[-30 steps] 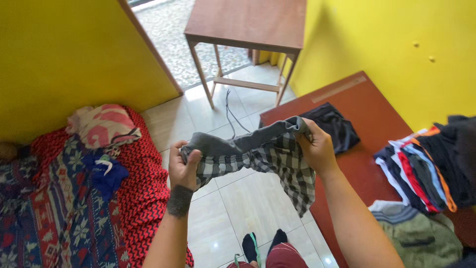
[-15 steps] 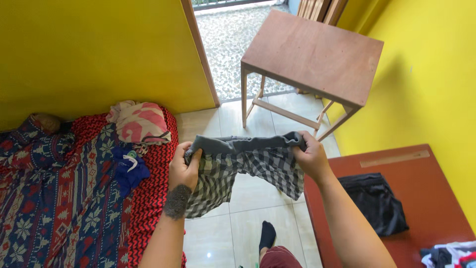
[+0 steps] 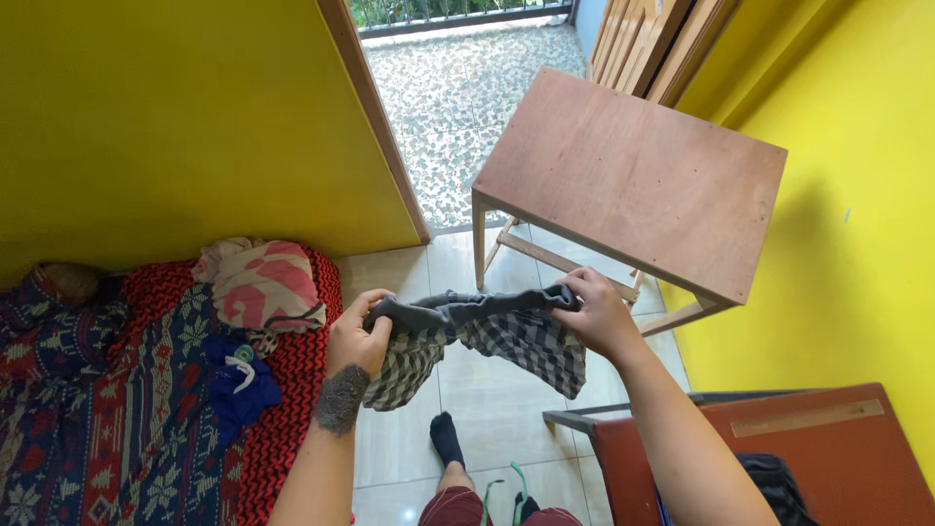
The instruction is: The person takes several items of clothing from a cabinet shelf, moves them to a table, and begins folding a pair of shorts.
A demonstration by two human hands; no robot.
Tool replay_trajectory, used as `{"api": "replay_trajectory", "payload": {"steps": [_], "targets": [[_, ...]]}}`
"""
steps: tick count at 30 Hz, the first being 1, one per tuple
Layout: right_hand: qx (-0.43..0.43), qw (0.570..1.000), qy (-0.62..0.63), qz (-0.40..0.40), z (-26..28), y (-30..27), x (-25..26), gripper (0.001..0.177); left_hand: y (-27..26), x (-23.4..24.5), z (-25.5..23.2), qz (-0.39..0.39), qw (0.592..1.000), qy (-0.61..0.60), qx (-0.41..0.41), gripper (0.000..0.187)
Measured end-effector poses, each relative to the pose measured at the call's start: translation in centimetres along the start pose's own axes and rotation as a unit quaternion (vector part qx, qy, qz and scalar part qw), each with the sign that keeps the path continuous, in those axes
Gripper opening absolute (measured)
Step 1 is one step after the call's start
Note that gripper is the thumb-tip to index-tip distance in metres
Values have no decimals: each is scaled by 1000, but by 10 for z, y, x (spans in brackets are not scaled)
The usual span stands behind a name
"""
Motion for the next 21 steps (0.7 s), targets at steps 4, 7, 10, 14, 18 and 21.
{"api": "replay_trajectory", "payload": {"steps": [4, 7, 10, 14, 18, 21], "targets": [[-43, 995, -86, -25, 4, 62, -10, 33, 67, 17, 15, -21, 999, 44, 0, 24], [-108, 992, -63, 1, 17, 115, -18, 36, 120, 32, 20, -25, 999, 32, -17, 22], [-240, 967, -46, 70, 35, 175, -24, 33, 172, 63, 16, -28, 998, 48, -39, 22], [-238, 961, 110, 90, 31, 241, -47, 29, 228, 102, 16, -62, 991, 89, -77, 18], [-125, 963, 223, 90, 14, 320, -75, 29, 264, 126, 13, -130, 983, 79, -99, 13], [-93, 940, 315, 97, -5, 363, -84, 32, 283, 126, 11, -163, 977, 76, -110, 12]]}}
Point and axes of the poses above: each hand's wrist, its own y-axis towards the middle knuckle, its own x-axis out of the back of the hand, z = x × y, the point moved 1 cm from there along y, towards the middle knuckle, and after that the axes turned 11 degrees about z, right-handed, at the moved point
